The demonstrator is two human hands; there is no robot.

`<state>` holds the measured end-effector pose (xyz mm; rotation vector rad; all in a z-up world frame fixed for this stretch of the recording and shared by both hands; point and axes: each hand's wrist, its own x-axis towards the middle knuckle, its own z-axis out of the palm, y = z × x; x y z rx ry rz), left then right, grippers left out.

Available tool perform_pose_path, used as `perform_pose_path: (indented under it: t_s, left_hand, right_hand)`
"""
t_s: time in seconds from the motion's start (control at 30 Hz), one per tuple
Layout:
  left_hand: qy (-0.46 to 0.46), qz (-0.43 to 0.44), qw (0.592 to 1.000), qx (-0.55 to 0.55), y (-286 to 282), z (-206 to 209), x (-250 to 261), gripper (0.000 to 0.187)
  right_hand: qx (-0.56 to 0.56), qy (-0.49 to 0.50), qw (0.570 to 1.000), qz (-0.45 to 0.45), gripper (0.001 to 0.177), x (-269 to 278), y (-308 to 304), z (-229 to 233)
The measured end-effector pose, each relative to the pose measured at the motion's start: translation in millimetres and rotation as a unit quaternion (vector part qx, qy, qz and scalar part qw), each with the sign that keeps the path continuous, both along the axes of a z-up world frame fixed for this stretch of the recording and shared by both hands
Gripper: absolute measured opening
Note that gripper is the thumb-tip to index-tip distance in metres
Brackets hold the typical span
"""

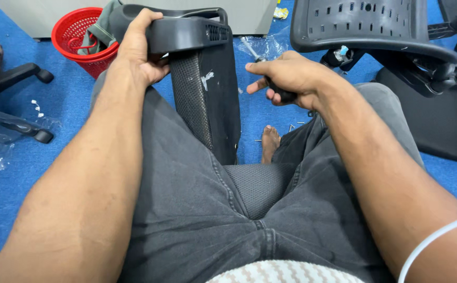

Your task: The person uses a screwdriver to tighten screws into the back frame of an office chair while sitting on the floor. The chair is held between the legs, and the person repeatedly turns the screwdriver to secure the attachment.

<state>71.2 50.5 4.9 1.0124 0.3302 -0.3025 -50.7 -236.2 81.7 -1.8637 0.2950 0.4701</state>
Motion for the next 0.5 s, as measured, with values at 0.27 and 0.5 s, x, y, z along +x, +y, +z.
perform_pose_path:
  t_s: [0.27, 0.5]
  left_hand:
    - [0.014, 0.005, 1.000, 0.022, 16, 3, -12, 0.049]
    - [-0.002, -0.044, 0.999, 0.025, 21, 2, -16, 0.055]
  right_hand:
    - [-0.019, -0.098, 0.995, 0.001, 0.021, -34, 3, 13]
    - [-0.011, -0.165, 0.986, -0.029, 0.014, -34, -17, 21]
